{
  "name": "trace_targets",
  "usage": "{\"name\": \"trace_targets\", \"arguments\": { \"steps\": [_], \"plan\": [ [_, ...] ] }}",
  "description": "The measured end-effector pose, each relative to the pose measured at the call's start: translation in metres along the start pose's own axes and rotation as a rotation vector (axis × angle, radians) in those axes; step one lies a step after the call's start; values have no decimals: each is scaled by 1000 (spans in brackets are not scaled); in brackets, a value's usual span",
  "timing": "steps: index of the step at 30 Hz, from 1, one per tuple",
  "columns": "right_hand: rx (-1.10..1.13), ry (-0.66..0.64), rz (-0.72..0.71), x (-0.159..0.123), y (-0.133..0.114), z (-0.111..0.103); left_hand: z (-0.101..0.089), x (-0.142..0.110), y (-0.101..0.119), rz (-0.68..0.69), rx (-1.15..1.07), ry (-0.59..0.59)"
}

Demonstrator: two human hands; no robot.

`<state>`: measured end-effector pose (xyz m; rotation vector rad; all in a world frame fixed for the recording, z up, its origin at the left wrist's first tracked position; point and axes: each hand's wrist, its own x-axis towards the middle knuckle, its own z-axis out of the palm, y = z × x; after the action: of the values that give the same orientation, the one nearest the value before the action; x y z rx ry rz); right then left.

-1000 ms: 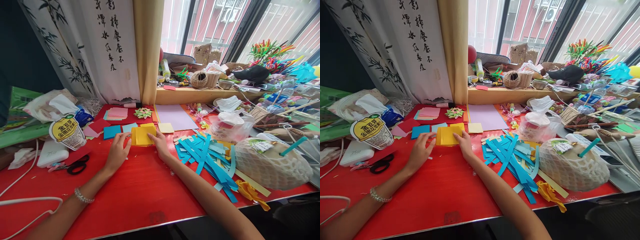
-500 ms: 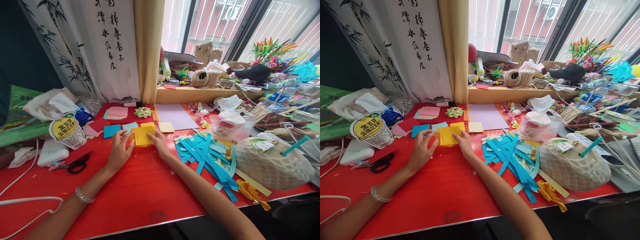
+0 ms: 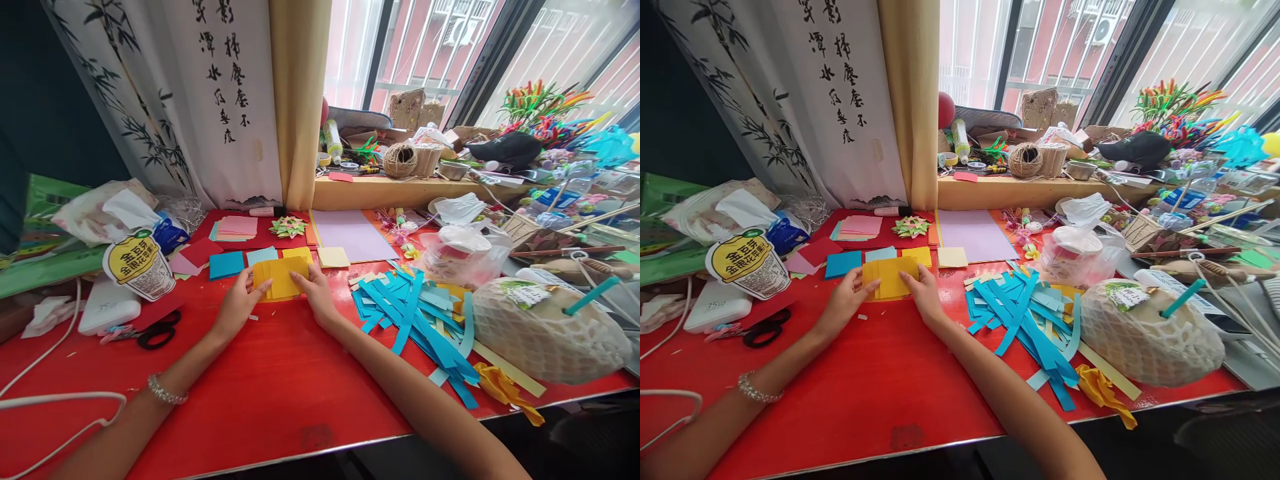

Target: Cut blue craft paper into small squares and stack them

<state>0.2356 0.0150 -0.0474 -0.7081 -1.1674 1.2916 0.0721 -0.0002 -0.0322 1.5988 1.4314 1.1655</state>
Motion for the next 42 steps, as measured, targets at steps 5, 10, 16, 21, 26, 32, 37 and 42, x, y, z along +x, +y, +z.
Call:
{"name": "trace_targets", "arguments": {
  "steps": [5, 10, 16, 21, 26, 32, 37, 42],
  "plan": [
    [-2, 40, 23, 0, -1, -1, 0, -4, 5, 29, 21, 65],
    [-15, 91, 27, 3, 1, -4, -6, -12, 14, 264, 452, 265],
    [21, 118, 23, 3, 5, -5, -3, -18, 17, 330, 936, 237],
    [81, 94, 31, 3, 4, -4, -5, -17, 19, 280, 1099, 137],
    [67, 100, 50, 3, 3, -4, -9, -16, 16, 396, 1119, 153],
    [61, 109, 52, 3, 3, -3, -9, -16, 12, 432, 1067, 164],
    [35, 91, 43, 2, 2, -3, -6, -16, 10, 467, 1102, 41],
    [1, 48, 44, 1, 1, -2, -4, -18, 9, 484, 1044, 57]
  ]
}}
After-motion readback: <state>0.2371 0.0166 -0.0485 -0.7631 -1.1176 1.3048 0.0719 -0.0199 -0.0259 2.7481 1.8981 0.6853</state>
